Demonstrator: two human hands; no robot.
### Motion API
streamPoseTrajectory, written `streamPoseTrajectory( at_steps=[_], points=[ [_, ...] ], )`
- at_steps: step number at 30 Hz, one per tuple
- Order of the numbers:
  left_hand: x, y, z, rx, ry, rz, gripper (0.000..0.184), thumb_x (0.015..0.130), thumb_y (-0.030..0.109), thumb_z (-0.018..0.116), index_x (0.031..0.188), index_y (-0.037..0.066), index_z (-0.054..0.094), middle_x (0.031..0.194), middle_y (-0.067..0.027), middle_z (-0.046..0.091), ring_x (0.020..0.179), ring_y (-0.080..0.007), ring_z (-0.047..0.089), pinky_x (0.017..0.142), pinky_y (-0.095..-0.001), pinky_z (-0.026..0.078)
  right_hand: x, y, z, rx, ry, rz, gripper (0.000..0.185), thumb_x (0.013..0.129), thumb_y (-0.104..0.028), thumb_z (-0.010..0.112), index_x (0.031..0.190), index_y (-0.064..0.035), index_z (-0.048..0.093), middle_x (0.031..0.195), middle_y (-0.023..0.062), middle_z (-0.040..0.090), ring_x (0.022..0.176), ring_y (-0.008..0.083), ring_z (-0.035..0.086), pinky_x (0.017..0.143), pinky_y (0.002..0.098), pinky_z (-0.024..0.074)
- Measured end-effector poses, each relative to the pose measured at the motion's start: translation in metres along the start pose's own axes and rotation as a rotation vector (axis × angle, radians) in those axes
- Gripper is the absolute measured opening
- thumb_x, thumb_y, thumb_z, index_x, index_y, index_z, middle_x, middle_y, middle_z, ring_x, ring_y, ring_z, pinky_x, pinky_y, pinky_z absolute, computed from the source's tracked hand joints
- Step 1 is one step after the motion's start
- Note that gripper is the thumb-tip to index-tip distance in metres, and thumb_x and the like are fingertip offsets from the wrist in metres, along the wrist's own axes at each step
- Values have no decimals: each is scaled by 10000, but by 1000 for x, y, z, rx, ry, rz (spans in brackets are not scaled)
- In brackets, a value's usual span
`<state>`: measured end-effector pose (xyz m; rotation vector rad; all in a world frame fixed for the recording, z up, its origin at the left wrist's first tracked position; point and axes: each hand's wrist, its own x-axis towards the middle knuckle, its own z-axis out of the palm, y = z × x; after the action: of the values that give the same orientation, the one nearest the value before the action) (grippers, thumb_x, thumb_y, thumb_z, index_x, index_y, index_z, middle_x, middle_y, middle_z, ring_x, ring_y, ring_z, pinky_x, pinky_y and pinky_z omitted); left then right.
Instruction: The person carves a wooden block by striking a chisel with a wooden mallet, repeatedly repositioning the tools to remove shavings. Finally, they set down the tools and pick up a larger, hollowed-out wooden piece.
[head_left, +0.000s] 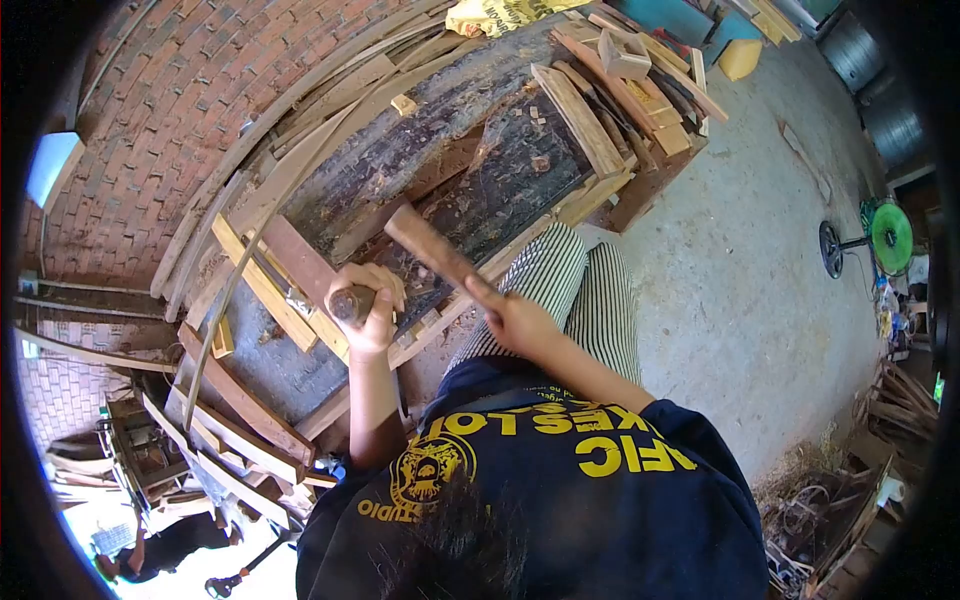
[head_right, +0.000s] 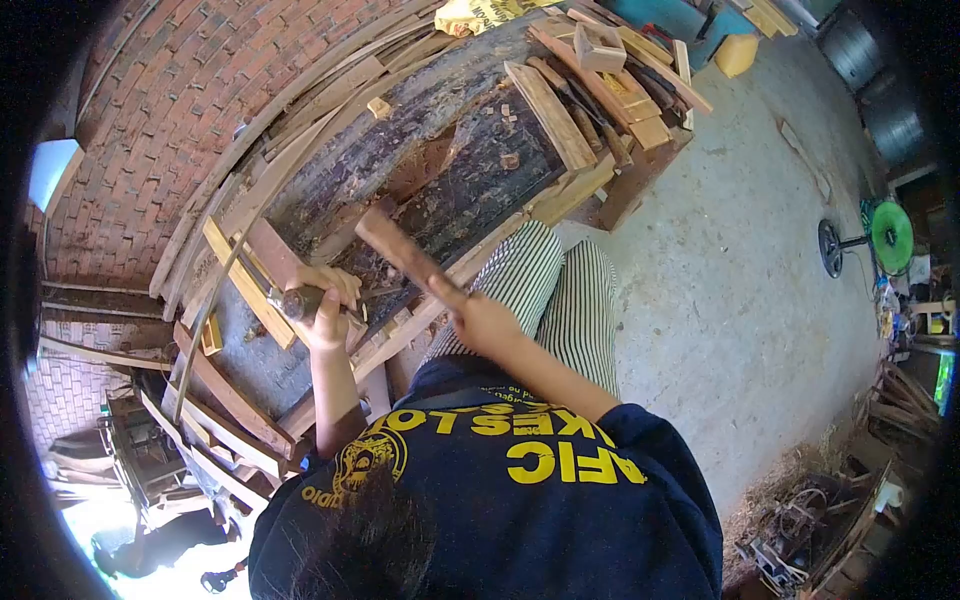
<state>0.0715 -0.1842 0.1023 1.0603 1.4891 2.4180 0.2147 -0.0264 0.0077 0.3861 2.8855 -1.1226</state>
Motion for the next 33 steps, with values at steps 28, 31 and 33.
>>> streamPoseTrajectory(
  at_steps=[28, 31, 33],
  points=[
    [-68, 0, 92, 84, -441, -59, 207, 658, -75, 676, 796, 7, 546, 702, -123, 593, 589, -201, 590, 551, -307, 472, -54, 50, 19, 196, 228, 82, 698, 757, -161, 659, 1357, -35, 325, 1123, 270, 503, 1046, 418, 497, 883, 450, 427],
    [-85, -16, 112, 3, -407, -59, 205, 684, -33, 716, 806, 10, 557, 713, -117, 591, 620, -206, 596, 580, -297, 472, -59, 58, 12, 119, 334, -291, 738, 736, -238, 691, 1358, -19, 358, 1305, 262, 394, 1158, 423, 437, 966, 428, 372],
    [-85, -16, 118, 43, -619, -214, 222, 700, 10, 742, 827, 24, 560, 730, -107, 590, 655, -199, 601, 610, -278, 465, -58, 75, 22, 49, 232, -316, 772, 726, -326, 683, 1371, -40, 370, 1348, 248, 353, 1177, 401, 450, 993, 436, 357]
  ],
)
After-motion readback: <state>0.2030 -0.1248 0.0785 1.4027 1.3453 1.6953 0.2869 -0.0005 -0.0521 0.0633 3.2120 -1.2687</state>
